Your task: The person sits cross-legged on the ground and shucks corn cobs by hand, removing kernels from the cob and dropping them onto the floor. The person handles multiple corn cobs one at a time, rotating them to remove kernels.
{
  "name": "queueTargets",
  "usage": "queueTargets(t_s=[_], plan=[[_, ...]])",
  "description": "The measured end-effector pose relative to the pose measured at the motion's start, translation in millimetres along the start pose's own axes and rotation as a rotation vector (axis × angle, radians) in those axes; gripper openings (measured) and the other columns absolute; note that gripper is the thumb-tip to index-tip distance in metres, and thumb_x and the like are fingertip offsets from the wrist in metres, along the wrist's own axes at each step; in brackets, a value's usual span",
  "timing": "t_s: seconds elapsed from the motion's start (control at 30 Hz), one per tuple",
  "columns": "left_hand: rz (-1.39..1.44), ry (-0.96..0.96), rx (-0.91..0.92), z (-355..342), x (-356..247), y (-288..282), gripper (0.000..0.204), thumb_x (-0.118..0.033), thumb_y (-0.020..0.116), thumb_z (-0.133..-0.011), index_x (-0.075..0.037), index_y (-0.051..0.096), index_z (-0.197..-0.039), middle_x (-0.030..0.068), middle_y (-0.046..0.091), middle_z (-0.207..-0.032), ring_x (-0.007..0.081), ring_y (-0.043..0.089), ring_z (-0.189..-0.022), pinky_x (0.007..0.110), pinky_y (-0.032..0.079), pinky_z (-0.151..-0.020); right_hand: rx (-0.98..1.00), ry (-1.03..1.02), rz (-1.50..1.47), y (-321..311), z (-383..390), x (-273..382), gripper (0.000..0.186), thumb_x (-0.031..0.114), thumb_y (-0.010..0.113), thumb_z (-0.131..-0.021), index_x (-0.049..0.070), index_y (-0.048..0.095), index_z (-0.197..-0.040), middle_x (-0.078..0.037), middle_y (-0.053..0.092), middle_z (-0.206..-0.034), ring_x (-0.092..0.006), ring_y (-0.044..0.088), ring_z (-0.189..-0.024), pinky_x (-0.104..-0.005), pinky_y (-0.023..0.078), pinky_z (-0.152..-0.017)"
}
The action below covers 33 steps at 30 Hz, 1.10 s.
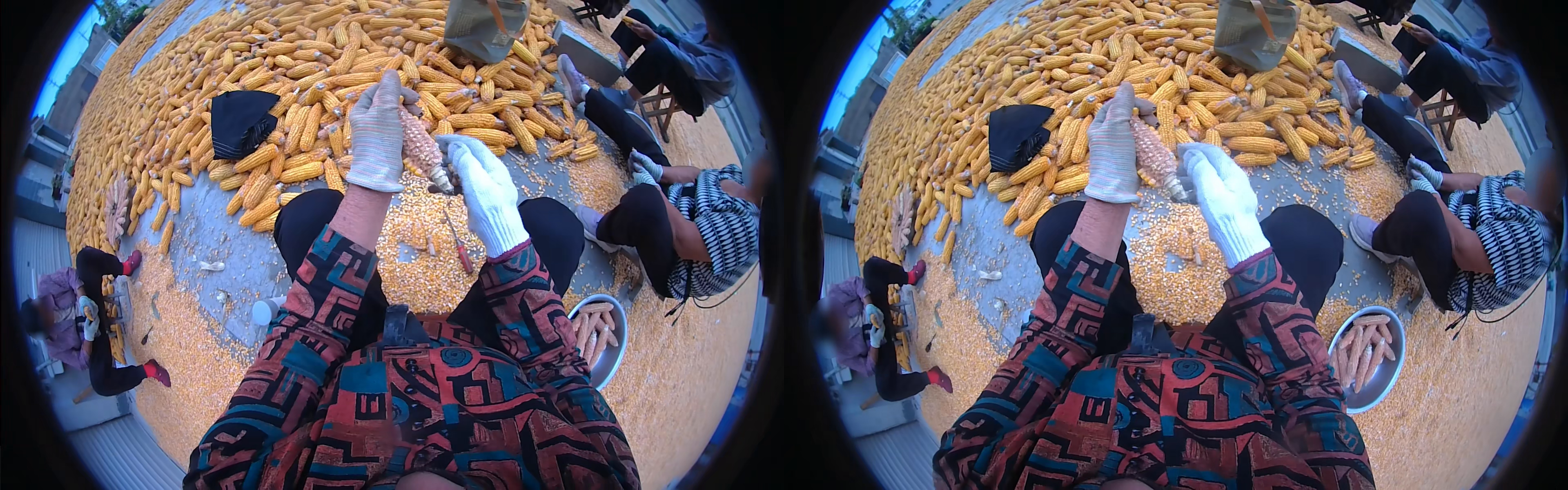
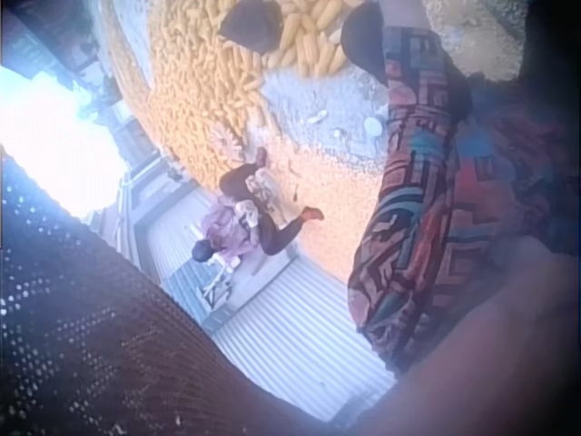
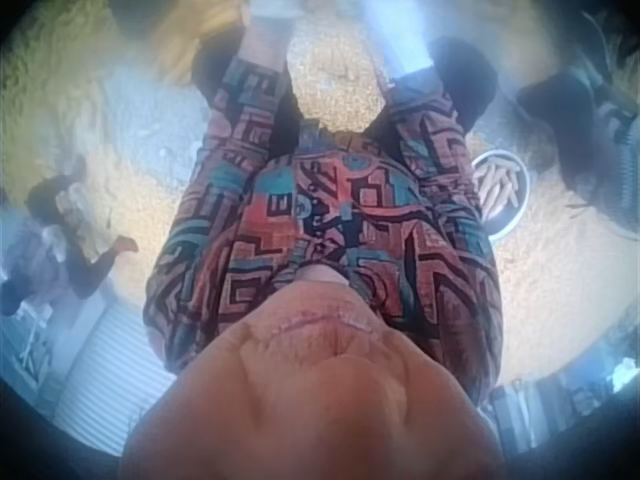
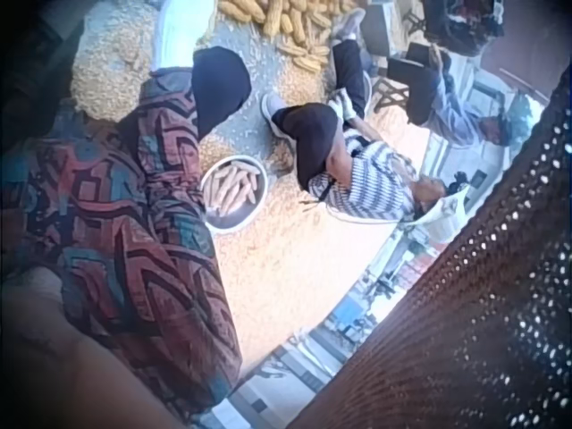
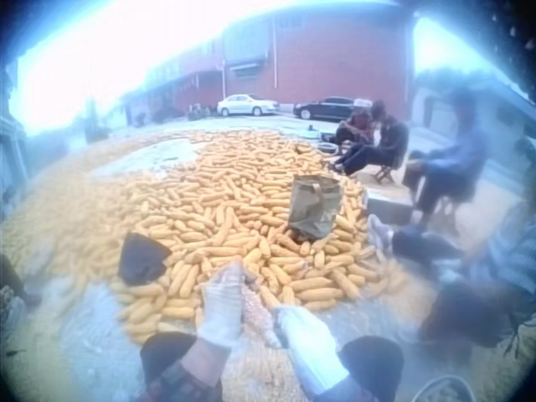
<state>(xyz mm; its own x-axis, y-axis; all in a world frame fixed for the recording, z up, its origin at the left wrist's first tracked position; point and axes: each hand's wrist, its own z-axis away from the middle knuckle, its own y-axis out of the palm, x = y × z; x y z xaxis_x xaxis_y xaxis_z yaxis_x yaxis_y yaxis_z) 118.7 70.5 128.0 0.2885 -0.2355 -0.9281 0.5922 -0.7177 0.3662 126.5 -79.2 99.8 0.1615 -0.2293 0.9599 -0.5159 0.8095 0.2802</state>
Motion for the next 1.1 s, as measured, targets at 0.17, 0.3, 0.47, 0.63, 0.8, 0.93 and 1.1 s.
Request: queueTargets(t_s=[0.17, 0.3, 0.47, 0.63, 0.8, 0.93, 1.1], plan=[[0.005, -0.037, -0.082, 0.7, 10.4, 4.1, 0.041, -0.042, 0.06, -0.09, -0.003, 0.064, -0.083, 0.0061, 0.062, -0.073, 0.0115, 0.057, -0.065, 0.025, 0.045, -0.061, -0.078, -0.229, 0.708, 7.3, 7.5, 2.7, 0.058, 0.034, 0.064, -0.086, -0.002, 0.048, -0.13, -0.019, 0.057, -0.122, -0.0271, 0.055, -0.114, -0.0337, 0.042, -0.098], [-0.056, -0.046, -0.007, 2.7, 11.3, 10.8, 0.04, -0.041, 0.062, -0.089, -0.002, 0.063, -0.09, 0.0064, 0.061, -0.077, 0.0126, 0.058, -0.069, 0.025, 0.047, -0.062, -0.049, 0.015, 0.519, 11.3, 6.9, 8.6, 0.069, 0.035, 0.065, -0.084, -0.004, 0.041, -0.135, -0.017, 0.062, -0.105, -0.021, 0.062, -0.082, -0.0311, 0.051, -0.075], [0.281, -0.212, 0.253, -1.1, 5.3, -2.1, 0.038, -0.039, 0.067, -0.086, -0.001, 0.061, -0.094, 0.0066, 0.06, -0.079, 0.0144, 0.06, -0.072, 0.026, 0.052, -0.065, 0.116, 0.329, -0.391, -0.5, 10.3, 19.2, 0.033, 0.035, 0.052, -0.096, 0.004, 0.053, -0.107, -0.009, 0.061, -0.075, -0.0043, 0.044, -0.043, -0.0186, 0.028, -0.031], [0.284, -0.225, 0.158, 2.0, 4.1, 5.7, 0.028, -0.033, 0.065, -0.087, -0.004, 0.063, -0.084, 0.0052, 0.06, -0.074, 0.0123, 0.058, -0.067, 0.025, 0.049, -0.064, 0.04, 0.397, -0.313, 5.0, 5.6, 18.7, 0.036, 0.041, 0.05, -0.096, 0.007, 0.053, -0.106, -0.008, 0.06, -0.073, -0.0089, 0.053, -0.046, -0.0212, 0.04, -0.033], [0.068, -0.091, 0.164, 6.9, 2.0, 6.2, 0.024, -0.027, 0.065, -0.088, -0.004, 0.064, -0.081, 0.0034, 0.061, -0.074, 0.0095, 0.056, -0.068, 0.022, 0.045, -0.065, -0.047, 0.189, 0.021, 14.5, 10.8, 14.7, 0.035, 0.034, 0.049, -0.094, 0.003, 0.059, -0.107, -0.008, 0.062, -0.074, -0.0111, 0.058, -0.051, -0.0224, 0.044, -0.036], [0.113, -0.057, 0.182, 13.0, 2.0, 10.1, 0.021, -0.024, 0.066, -0.087, -0.004, 0.064, -0.08, 0.0023, 0.061, -0.074, 0.0086, 0.055, -0.066, 0.022, 0.044, -0.063, -0.085, 0.316, -0.041, 7.2, 6.7, 15.4, 0.031, 0.034, 0.047, -0.096, 0.005, 0.057, -0.103, -0.01, 0.063, -0.069, -0.0117, 0.054, -0.041, -0.0219, 0.042, -0.033], [0.02, -0.051, 0.119, 11.3, 5.4, 13.7, 0.021, -0.023, 0.067, -0.087, -0.004, 0.063, -0.078, 0.0003, 0.06, -0.071, 0.0073, 0.053, -0.064, 0.021, 0.042, -0.06, -0.169, -0.023, 0.231, 3.6, -2.3, -3.1, 0.038, 0.037, 0.046, -0.096, 0.002, 0.057, -0.106, -0.01, 0.065, -0.073, -0.0169, 0.06, -0.049, -0.0299, 0.049, -0.046]])
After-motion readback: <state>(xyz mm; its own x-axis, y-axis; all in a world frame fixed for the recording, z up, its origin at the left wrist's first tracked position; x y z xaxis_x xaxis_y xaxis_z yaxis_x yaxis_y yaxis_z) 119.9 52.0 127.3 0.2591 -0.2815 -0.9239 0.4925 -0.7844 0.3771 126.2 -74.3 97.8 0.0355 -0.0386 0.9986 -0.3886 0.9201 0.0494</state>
